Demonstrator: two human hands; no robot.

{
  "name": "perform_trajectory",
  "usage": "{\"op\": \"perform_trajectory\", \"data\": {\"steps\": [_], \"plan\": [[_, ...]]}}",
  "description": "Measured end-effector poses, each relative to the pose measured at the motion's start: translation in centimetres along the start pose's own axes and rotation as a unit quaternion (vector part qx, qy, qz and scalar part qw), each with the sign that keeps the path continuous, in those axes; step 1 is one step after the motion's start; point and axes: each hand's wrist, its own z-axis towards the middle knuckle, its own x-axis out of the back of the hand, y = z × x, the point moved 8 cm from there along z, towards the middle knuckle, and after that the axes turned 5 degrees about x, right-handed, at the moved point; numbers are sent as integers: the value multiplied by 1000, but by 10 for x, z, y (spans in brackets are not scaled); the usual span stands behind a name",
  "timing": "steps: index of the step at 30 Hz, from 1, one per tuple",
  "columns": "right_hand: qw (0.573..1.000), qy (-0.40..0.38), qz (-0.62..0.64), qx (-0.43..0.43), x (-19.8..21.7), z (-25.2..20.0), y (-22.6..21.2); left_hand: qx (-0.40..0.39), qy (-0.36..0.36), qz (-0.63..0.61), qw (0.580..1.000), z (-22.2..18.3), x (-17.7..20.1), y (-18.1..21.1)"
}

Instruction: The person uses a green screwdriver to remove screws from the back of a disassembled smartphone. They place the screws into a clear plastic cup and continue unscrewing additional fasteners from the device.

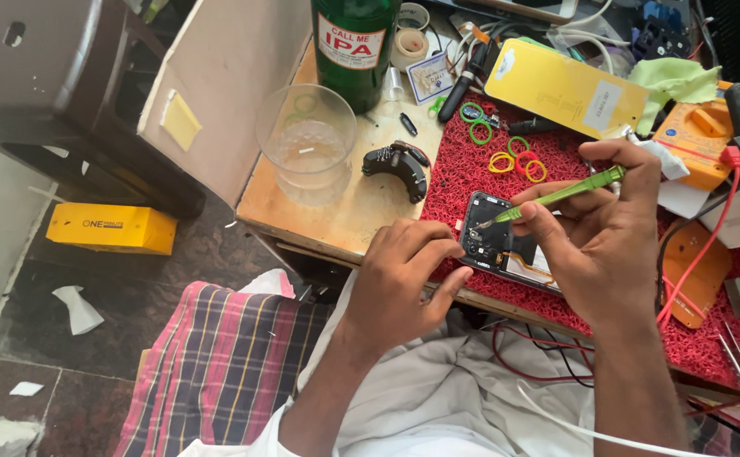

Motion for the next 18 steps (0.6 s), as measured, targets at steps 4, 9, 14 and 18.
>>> {"op": "perform_trajectory", "data": {"steps": [4,9,14,18], "plan": [[1000,-4,0,-1,-3,0,-1,0,1,1,1000,0,0,0],[1000,-8,-7,-9,-6,0,-2,1,3,0,1000,0,-1,0],[1000,-3,-17,-18,-8,-1,-2,4,2,-4,1000,0,0,0],[1000,-4,-26,-17,-8,-2,-3,0,5,-6,1000,0,1,0]]}}
